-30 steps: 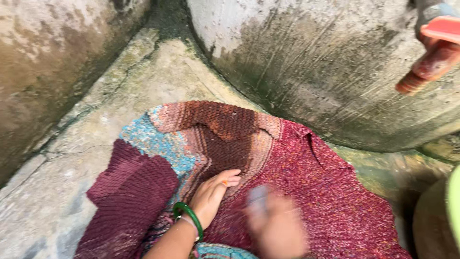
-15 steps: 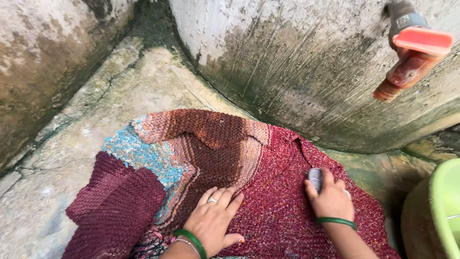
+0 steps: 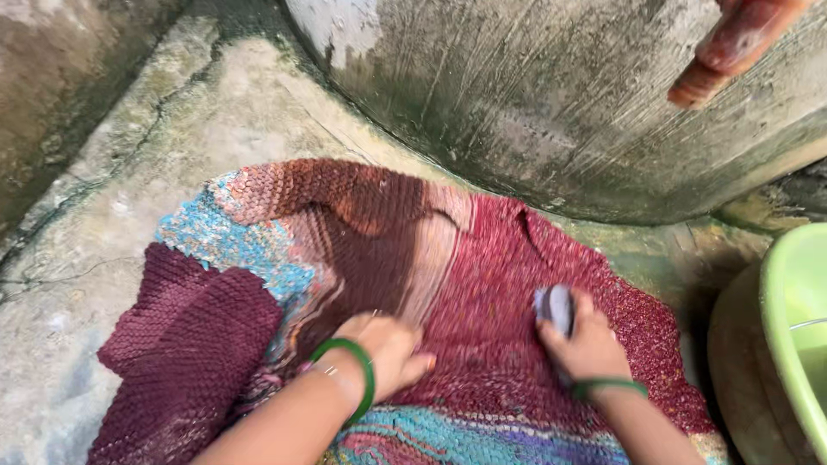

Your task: The person washes a woven mat by scrubbing it with a brush while rinsing it with water from an outdoor faucet.

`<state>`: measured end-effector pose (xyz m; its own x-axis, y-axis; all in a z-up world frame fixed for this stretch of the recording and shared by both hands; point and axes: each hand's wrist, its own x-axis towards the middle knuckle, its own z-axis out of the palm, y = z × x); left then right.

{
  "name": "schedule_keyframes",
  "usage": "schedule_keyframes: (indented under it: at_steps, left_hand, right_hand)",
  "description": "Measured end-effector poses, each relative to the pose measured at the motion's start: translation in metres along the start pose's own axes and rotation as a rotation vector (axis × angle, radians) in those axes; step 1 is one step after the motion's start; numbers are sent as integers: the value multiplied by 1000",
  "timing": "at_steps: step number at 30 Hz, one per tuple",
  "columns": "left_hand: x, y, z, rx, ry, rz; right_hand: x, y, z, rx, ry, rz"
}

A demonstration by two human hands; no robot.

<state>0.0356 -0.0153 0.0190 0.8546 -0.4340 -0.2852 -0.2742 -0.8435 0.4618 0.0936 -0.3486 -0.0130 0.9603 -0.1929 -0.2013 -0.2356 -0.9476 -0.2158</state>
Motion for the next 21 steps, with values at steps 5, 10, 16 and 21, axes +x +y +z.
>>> schedule_keyframes:
  at_steps: [5,10,16,21]
  left_hand:
    - [-33,21,-11,74,-636,164]
    - [4,34,-23,227,-726,338]
    - [60,24,-37,-96,53,26]
    - [60,15,-28,73,264,84]
  right_hand:
    - [-64,-30,-24,-151,-412,43]
    - [-53,-73,-48,-112,-232,-174]
    - [-7,-63,-23,294,-555,-384]
    - [54,-27,-49,280,-803,-212]
